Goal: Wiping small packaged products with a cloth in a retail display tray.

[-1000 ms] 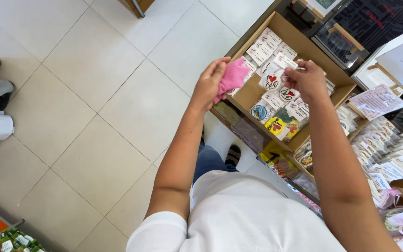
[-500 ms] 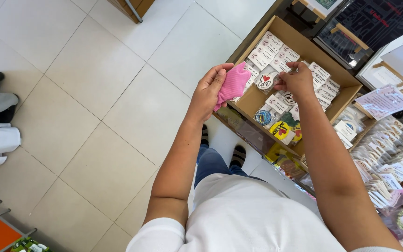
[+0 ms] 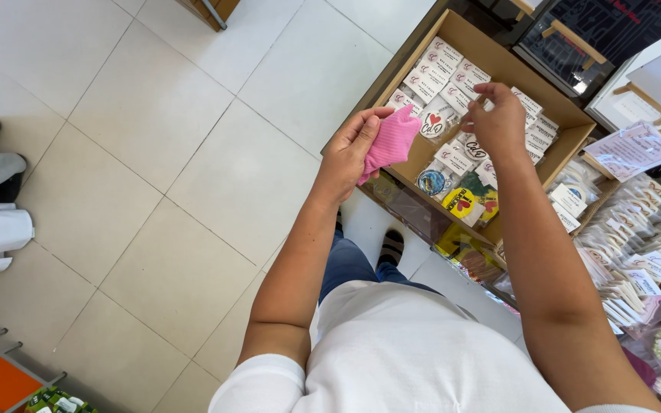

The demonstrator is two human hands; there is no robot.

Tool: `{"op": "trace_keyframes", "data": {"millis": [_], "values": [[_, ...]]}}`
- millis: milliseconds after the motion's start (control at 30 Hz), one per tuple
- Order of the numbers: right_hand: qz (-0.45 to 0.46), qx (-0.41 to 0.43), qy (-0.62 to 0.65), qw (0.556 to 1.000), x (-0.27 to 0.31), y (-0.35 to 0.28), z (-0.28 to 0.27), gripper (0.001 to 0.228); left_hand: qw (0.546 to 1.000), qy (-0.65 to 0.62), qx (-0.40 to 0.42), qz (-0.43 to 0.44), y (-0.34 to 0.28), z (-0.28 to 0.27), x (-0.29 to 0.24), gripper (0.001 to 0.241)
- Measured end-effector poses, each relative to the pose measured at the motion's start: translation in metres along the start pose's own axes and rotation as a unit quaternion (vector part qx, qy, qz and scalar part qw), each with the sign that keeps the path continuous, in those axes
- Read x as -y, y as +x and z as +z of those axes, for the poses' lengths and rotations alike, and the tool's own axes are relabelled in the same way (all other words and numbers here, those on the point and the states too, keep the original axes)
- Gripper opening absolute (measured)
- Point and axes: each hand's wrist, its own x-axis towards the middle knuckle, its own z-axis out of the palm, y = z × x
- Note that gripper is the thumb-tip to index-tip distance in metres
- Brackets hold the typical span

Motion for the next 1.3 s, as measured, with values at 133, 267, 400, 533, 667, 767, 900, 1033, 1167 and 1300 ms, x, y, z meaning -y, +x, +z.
{"op": "trace_keyframes", "data": {"millis": [133, 267, 400, 533, 667, 767, 900, 1033, 1167, 1300], "values": [[0.015, 0.072, -0.087, 0.994, -0.004, -0.015, 0.025, 0.018, 1.000, -0.004, 0.002, -0.008, -0.005, 0.002, 0.014, 0.037], [-0.044, 0.079, -0.178, 0.980, -0.004, -0.022, 0.043, 0.018, 1.000, -0.012, 0.015, -0.017, -0.008, 0.005, 0.023, 0.036], [0.055, 0.096, -0.129, 0.985, 0.016, -0.030, 0.028, 0.019, 1.000, -0.017, 0.016, -0.021, -0.014, 0.008, 0.025, 0.038], [-0.025, 0.014, -0.138, 0.990, -0.013, -0.026, -0.027, 0.022, 0.997, -0.072, 0.019, -0.019, -0.008, 0.016, 0.043, 0.043], [-0.102, -0.037, -0.257, 0.960, -0.041, -0.025, -0.072, 0.023, 0.973, -0.228, 0.004, -0.041, 0.000, 0.027, 0.067, 0.050], [-0.099, 0.016, -0.285, 0.953, -0.024, -0.044, -0.064, 0.025, 0.969, -0.241, -0.021, -0.061, -0.003, 0.039, 0.077, 0.053], [-0.106, 0.108, -0.307, 0.940, -0.020, -0.072, -0.036, 0.038, 0.972, -0.226, -0.026, -0.052, -0.016, 0.054, 0.084, 0.054], [-0.187, 0.102, -0.362, 0.907, -0.038, -0.076, -0.017, 0.052, 0.975, -0.214, -0.036, -0.039, -0.024, 0.057, 0.097, 0.055], [-0.212, 0.077, -0.390, 0.893, -0.050, -0.078, -0.013, 0.054, 0.976, -0.206, -0.058, -0.028, -0.036, 0.062, 0.102, 0.055], [-0.195, 0.059, -0.373, 0.905, -0.054, -0.066, -0.025, 0.048, 0.979, -0.185, -0.082, -0.022, -0.047, 0.065, 0.106, 0.052]]}}
